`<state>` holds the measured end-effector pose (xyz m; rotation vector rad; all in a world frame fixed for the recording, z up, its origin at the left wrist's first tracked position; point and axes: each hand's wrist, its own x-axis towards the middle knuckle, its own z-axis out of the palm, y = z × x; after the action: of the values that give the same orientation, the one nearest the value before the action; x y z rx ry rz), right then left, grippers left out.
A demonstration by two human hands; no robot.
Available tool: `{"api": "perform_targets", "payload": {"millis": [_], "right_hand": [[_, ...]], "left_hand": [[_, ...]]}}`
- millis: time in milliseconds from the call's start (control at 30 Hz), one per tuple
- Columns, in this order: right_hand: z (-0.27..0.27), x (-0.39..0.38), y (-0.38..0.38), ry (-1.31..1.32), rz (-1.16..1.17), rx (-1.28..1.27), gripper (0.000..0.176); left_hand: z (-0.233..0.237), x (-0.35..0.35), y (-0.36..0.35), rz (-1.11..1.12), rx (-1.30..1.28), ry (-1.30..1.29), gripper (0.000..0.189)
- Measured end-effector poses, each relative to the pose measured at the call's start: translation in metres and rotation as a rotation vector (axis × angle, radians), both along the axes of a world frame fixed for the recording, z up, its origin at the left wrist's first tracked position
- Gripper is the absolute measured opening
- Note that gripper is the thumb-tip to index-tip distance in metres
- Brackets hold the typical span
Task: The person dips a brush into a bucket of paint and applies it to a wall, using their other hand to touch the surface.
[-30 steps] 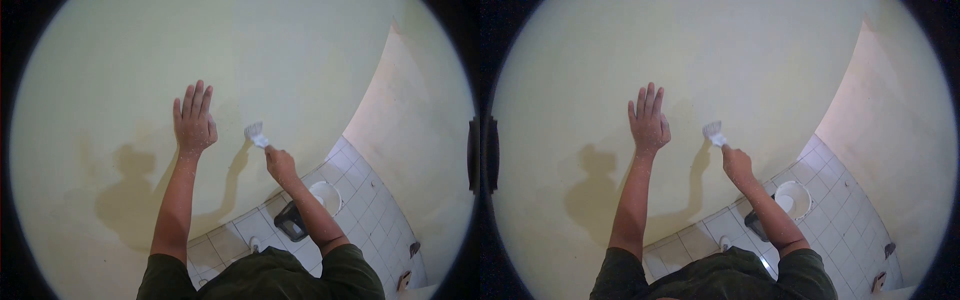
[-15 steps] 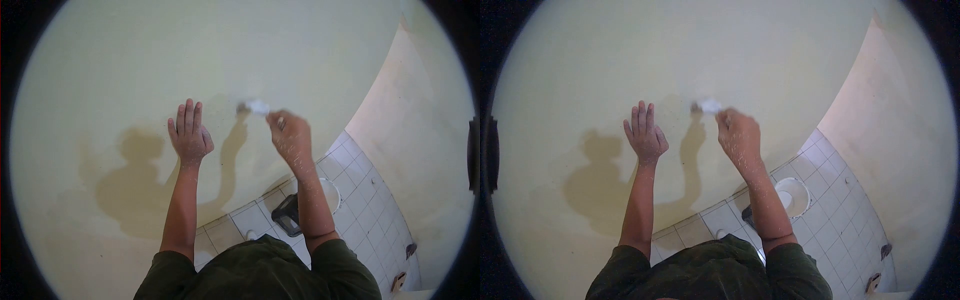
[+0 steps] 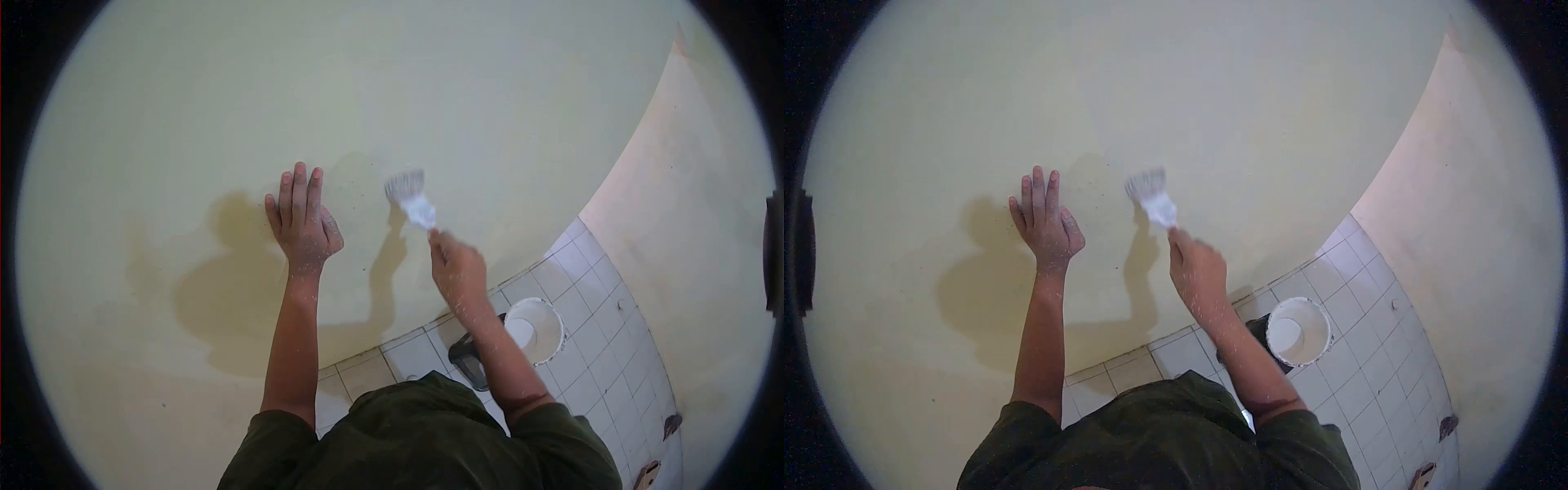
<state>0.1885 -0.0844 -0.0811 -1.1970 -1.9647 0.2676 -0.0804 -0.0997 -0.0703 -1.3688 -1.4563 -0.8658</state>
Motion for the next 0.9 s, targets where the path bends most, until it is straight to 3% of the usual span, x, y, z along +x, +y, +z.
{"api": "perform_targets", "payload": {"millis": [167, 267, 333, 533, 633, 667, 767, 900], "right_hand": [[-0.120, 0.018, 0.003, -0.129, 0.069, -0.295, 0.014], [-0.136, 0.024, 0.015, -0.277, 0.083, -0.336, 0.014], [-0.091, 0.021, 0.016, -0.159, 0.095, -0.270, 0.014], [0.112, 0.014, 0.004, 0.145, 0.077, -0.009, 0.017], [0.167, 0.002, -0.008, 0.412, 0.063, 0.087, 0.015], [0.172, -0.003, -0.011, 0.500, 0.075, 0.116, 0.015], [0.166, -0.011, -0.011, 0.446, 0.082, 0.293, 0.012], [0.087, -0.018, -0.002, 0.110, 0.065, 0.244, 0.010]], "left_hand": [[0.002, 0.006, 0.000, -0.013, 0.050, -0.029, 0.062], [0.000, 0.001, 0.001, -0.016, 0.050, -0.007, 0.060], [0.000, -0.002, 0.001, -0.030, 0.046, 0.026, 0.057], [-0.001, -0.001, 0.003, -0.036, 0.111, 0.001, 0.061], [-0.003, -0.001, 0.003, -0.029, 0.102, -0.011, 0.062], [-0.005, -0.003, 0.002, -0.025, 0.093, -0.002, 0.060], [-0.006, -0.007, 0.001, -0.019, 0.074, 0.024, 0.056], [-0.005, -0.003, 0.003, -0.045, 0.113, -0.008, 0.060]]}}
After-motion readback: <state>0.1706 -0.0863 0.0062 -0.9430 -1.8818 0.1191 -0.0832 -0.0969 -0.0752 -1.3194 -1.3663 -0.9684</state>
